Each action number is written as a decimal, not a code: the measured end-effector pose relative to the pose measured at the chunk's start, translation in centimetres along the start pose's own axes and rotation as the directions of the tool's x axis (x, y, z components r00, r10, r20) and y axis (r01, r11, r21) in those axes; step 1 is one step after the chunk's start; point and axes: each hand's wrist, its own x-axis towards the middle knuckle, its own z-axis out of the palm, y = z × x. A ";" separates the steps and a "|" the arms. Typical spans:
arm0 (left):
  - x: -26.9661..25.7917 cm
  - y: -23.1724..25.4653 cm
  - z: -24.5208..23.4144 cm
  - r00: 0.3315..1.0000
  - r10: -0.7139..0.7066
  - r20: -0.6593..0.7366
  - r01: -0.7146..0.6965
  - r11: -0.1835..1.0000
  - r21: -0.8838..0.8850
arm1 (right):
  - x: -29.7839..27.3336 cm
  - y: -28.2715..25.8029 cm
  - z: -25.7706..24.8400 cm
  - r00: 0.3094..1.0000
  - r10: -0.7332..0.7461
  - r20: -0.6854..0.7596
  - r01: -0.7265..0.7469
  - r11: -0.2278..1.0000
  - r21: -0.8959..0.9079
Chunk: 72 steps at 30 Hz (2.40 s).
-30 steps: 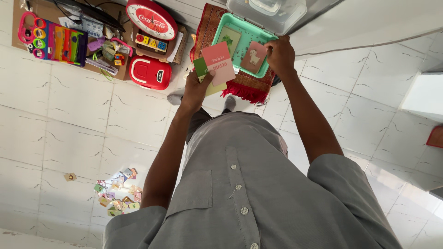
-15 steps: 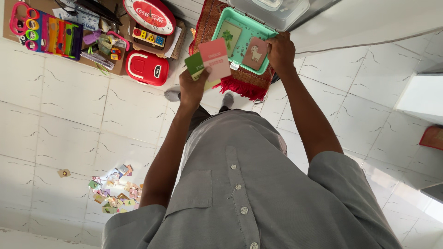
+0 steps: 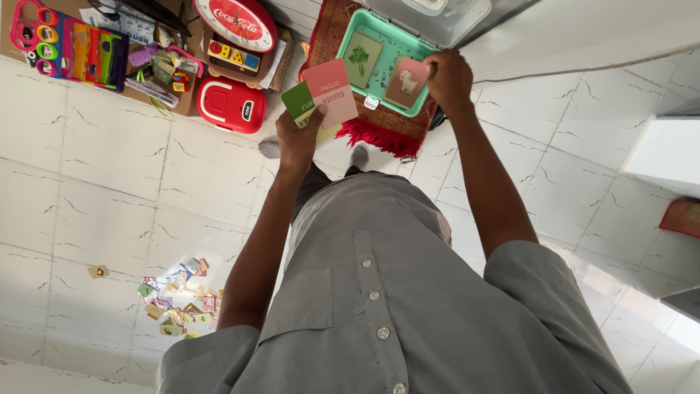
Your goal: The person picks up scattered flashcards from a tiled floor, sorts them by category, and places them into a light green plastic container. The cards feature images of fruits, animals, and insects, and the person handles them by hand while standing.
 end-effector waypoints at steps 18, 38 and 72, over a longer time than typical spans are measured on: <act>0.1 -1.0 0.5 0.999 -0.004 0.032 0.005 1.000 -0.006 | -0.2 0.8 1.1 0.999 -0.001 -0.034 -0.002 0.998 -0.071; 0.6 1.1 2.0 0.997 0.020 0.074 -0.037 0.972 0.233 | 0.2 -14.9 -7.8 0.916 -0.347 0.203 0.205 0.838 0.506; 3.0 -3.3 1.0 0.993 -0.110 0.036 0.114 0.987 -0.117 | 0.6 -6.4 -7.6 0.864 0.124 0.488 -0.424 0.703 0.572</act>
